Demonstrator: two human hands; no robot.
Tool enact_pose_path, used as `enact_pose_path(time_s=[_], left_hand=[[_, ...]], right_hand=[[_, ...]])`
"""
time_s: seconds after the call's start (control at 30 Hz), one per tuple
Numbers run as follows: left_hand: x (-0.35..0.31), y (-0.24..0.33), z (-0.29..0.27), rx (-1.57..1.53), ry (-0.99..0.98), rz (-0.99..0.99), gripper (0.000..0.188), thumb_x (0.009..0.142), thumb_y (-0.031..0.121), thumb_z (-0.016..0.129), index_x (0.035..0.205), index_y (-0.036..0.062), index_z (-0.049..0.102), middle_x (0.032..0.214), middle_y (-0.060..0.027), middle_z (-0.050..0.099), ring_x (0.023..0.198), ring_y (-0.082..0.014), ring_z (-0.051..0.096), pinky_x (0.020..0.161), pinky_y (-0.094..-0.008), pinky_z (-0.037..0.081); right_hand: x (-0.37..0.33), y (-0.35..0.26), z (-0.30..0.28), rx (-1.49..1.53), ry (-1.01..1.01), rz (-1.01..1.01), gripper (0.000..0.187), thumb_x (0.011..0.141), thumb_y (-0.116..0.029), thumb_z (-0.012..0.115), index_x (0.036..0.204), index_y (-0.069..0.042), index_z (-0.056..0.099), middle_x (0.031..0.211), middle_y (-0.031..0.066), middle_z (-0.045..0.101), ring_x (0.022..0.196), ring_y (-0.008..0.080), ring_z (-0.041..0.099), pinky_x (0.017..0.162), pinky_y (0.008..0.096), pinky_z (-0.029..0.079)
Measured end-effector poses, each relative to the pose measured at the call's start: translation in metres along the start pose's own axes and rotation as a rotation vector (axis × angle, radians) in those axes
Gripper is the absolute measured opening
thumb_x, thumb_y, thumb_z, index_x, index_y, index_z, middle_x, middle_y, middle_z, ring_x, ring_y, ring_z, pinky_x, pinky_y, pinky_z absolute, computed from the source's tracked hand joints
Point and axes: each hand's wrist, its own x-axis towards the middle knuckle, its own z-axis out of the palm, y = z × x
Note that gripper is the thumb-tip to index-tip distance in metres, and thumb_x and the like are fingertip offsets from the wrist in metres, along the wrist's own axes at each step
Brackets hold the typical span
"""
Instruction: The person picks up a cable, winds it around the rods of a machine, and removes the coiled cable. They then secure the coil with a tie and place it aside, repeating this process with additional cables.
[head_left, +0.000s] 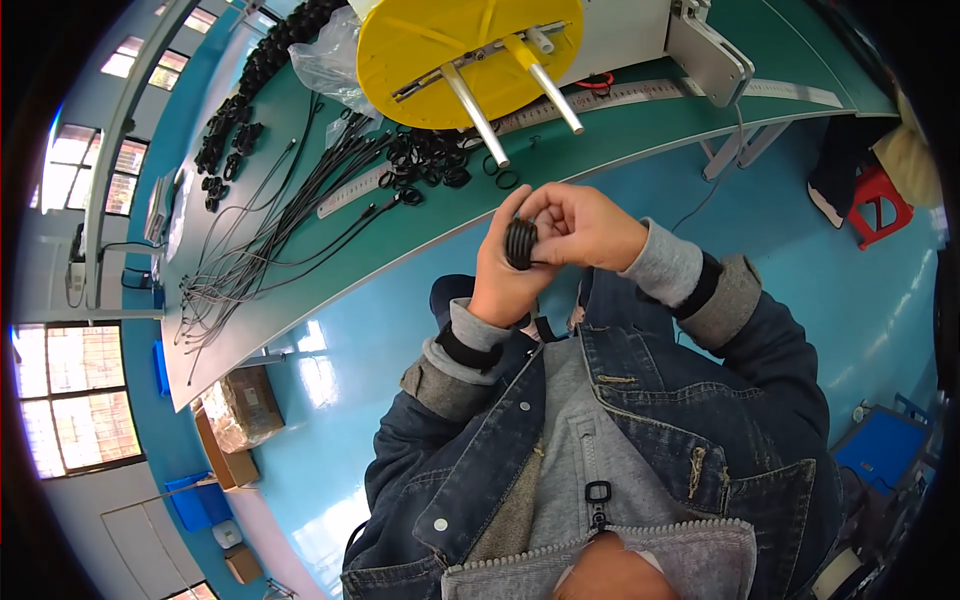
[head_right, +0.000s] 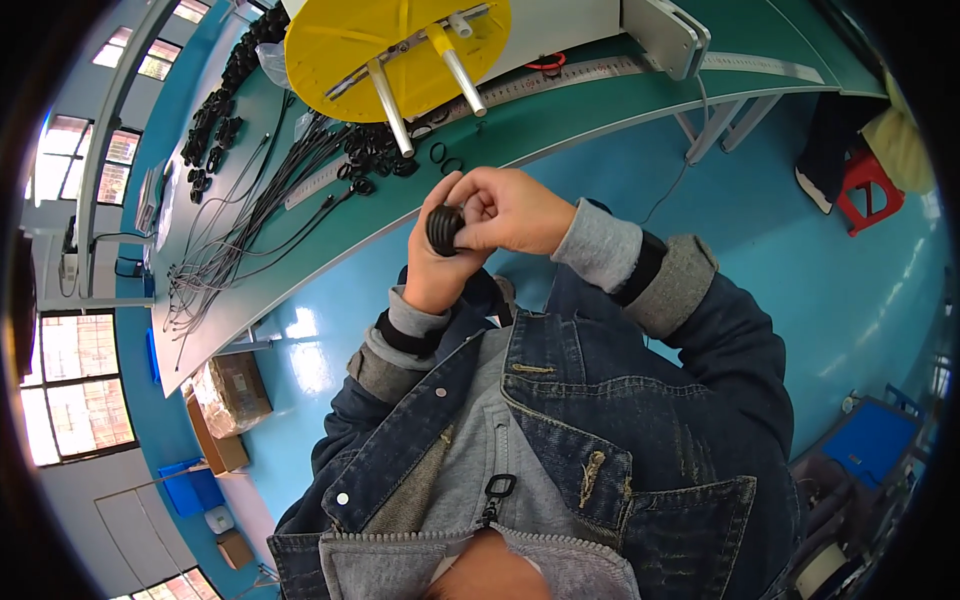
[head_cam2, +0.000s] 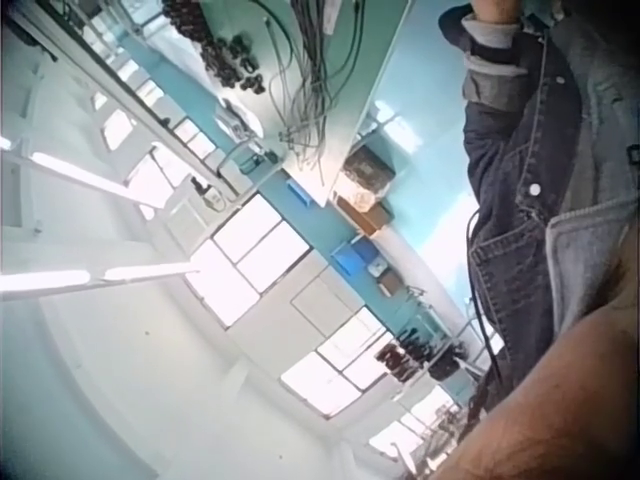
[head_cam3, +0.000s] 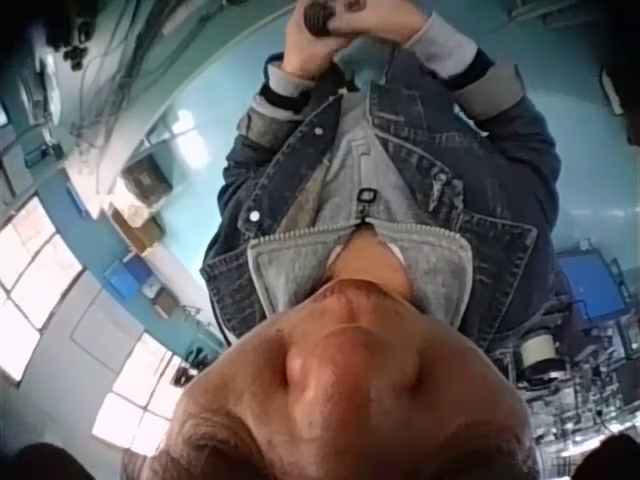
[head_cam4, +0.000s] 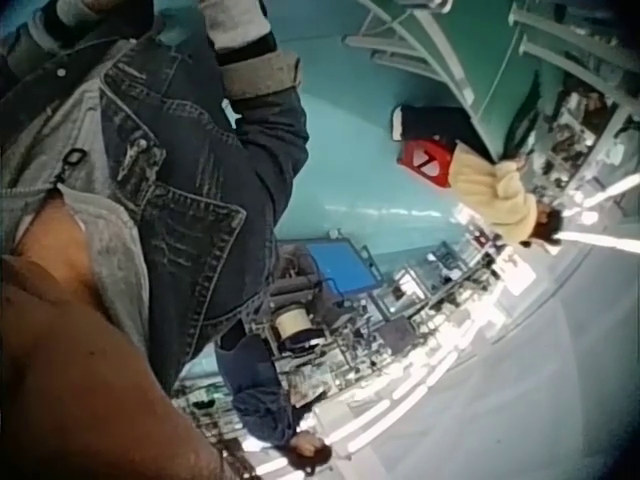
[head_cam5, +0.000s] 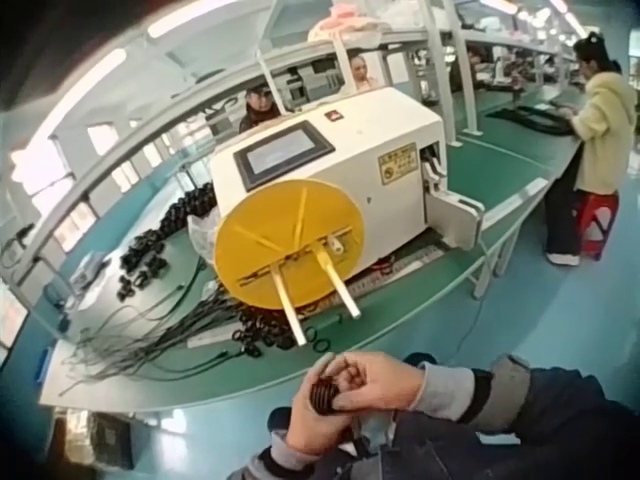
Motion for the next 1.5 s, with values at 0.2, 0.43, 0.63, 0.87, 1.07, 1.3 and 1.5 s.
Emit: enact_pose_path(time_s=[0.2,0.43,0.63,0.87,1.07,1.3,1.5], left_hand=[[0.0,0.008,-0.022,-0.772,-0.192,-0.367,0.063,0.077,0.016,0.061,0.132,0.0036,0.032,0.087,-0.0074,0.052,0.068,-0.0187,0.049,0.054,-0.0257,0.04],[-0.003,0.009,-0.025,-0.828,-0.205,-0.562,0.059,0.085,0.036,0.048,0.131,0.003,0.032,0.086,-0.0075,0.049,0.072,-0.017,0.046,0.049,-0.0217,0.034],[-0.003,0.006,-0.03,-0.875,-0.294,-0.681,0.071,0.076,0.036,0.059,0.132,0.0016,0.031,0.091,-0.0083,0.047,0.074,-0.0175,0.044,0.047,-0.022,0.033],[-0.002,0.005,-0.026,-0.716,-0.34,-0.581,0.059,0.073,0.021,0.058,0.125,0.0027,0.038,0.09,-0.0056,0.048,0.074,-0.0146,0.046,0.051,-0.0207,0.035],[-0.004,0.009,-0.022,-0.131,-0.376,-0.428,0.061,0.065,0.005,0.065,0.12,0.001,0.04,0.097,-0.0064,0.05,0.082,-0.0126,0.05,0.06,-0.024,0.043],[-0.02,-0.004,0.007,0.043,-0.17,-0.113,0.045,0.066,0.003,0.066,0.107,-0.0014,0.047,0.093,-0.0096,0.058,0.081,-0.019,0.059,0.066,-0.034,0.048],[-0.023,-0.019,0.005,0.497,0.012,-0.157,0.029,0.07,0.009,0.067,0.094,-0.0014,0.054,0.082,-0.0121,0.061,0.076,-0.0201,0.06,0.065,-0.0336,0.049]], right_hand=[[-0.018,0.02,-0.005,0.561,0.28,0.19,0.014,0.078,-0.002,0.056,0.091,-0.003,0.052,0.066,0.0001,0.047,0.049,0.0052,0.041,0.04,0.0176,0.032],[-0.014,0.015,-0.014,0.48,0.321,0.13,0.008,0.08,-0.004,0.054,0.087,-0.004,0.054,0.064,0.0001,0.047,0.046,0.0053,0.039,0.039,0.0176,0.03],[-0.016,0.019,-0.012,0.428,0.289,0.138,0.005,0.081,-0.006,0.054,0.085,-0.004,0.055,0.063,-0.0005,0.047,0.047,0.0046,0.039,0.039,0.0179,0.029],[-0.015,0.015,-0.013,0.295,0.315,0.119,0.005,0.083,-0.008,0.053,0.086,-0.004,0.054,0.06,-0.0005,0.049,0.046,0.0051,0.04,0.039,0.0181,0.03],[-0.005,0.006,0.007,-0.756,0.268,-0.261,0.022,0.083,-0.024,0.059,0.084,-0.003,0.052,0.056,0.0089,0.053,0.046,0.0206,0.052,0.043,0.0299,0.039],[-0.009,0.006,0.023,-1.164,0.239,-0.323,0.043,0.077,-0.041,0.062,0.07,-0.002,0.049,0.056,0.0173,0.054,0.051,0.0356,0.055,0.045,0.0425,0.043],[0.001,0.025,0.03,-1.243,0.268,-0.39,0.036,0.077,-0.036,0.063,0.079,-0.003,0.049,0.058,0.0149,0.054,0.053,0.0324,0.056,0.046,0.0391,0.043]])
